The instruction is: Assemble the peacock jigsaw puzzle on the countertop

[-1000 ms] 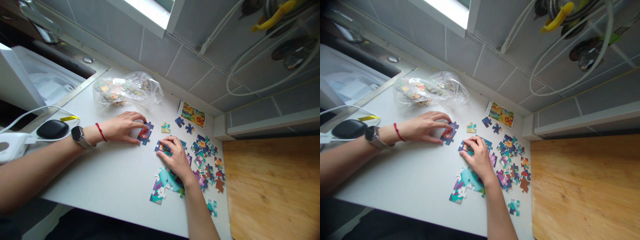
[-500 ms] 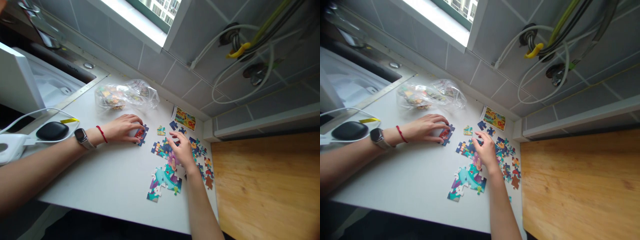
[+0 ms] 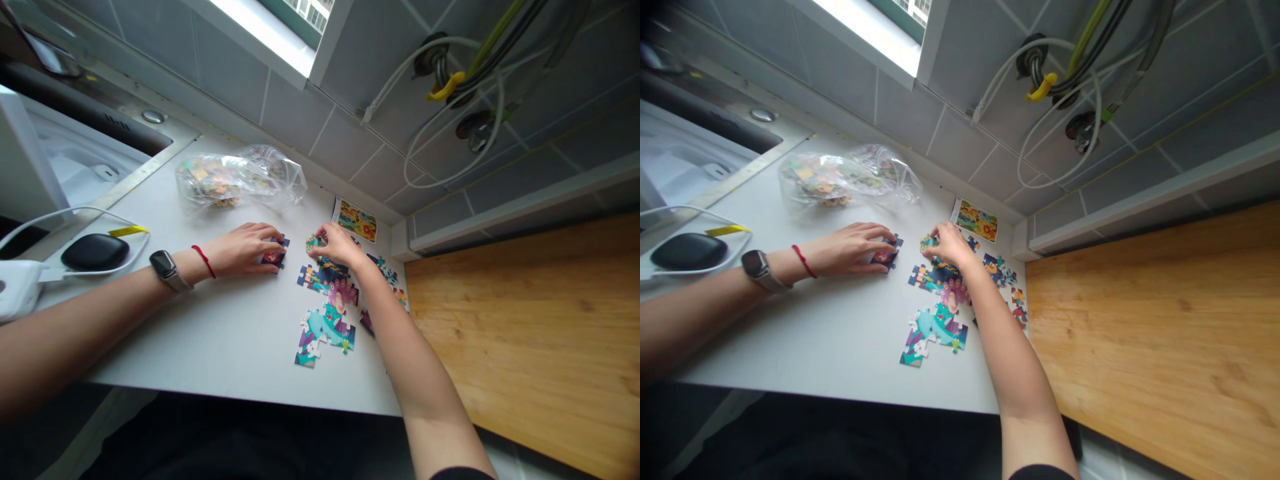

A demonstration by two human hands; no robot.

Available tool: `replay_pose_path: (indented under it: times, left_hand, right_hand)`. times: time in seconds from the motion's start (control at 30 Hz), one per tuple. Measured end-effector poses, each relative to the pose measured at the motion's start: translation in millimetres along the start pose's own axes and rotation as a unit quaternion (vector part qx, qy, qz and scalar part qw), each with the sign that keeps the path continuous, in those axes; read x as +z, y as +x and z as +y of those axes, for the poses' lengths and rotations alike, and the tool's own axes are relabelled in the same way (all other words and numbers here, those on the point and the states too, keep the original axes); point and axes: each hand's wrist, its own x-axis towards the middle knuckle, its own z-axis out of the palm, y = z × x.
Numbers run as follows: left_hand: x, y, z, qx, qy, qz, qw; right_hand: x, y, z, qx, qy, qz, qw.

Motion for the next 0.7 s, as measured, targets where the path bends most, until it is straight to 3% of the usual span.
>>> replay_pose_path:
  times: [0.17, 0.27, 0.4, 0.5, 0.63, 0.7]
  left_hand:
    - [1.5, 0.8, 1.6, 0.004, -0.001, -0.001, 1.000]
    - [1.0, 1.0, 2.1, 0.004, -0.011, 0.006, 1.000]
    - [-0.3, 1.3, 3.3, 0.005, 0.001, 0.001, 1.000]
    - [0.0, 1.6, 5.9, 0.009, 0.007, -0.009, 1.000]
    - [4.2, 2.2, 9.0, 0.018, 0.004, -0.023, 1.000]
    - [7.0, 2.4, 8.9, 0.020, -0.001, -0.024, 0.999]
  right_hand:
    - [6.6, -8.8, 2.7, -0.008, 0.092, 0.042, 0.995]
    - [7.3, -28.3, 5.3, -0.005, 0.148, 0.082, 0.986]
    - [7.5, -90.3, 14.5, 0.005, 0.211, 0.091, 0.973]
    - [11.2, -151.5, 24.5, 0.058, 0.302, 0.079, 0.948]
    - [15.4, -213.6, 33.8, 0.078, 0.248, 0.051, 0.964]
    - [15.1, -233.4, 36.5, 0.062, 0.201, 0.076, 0.975]
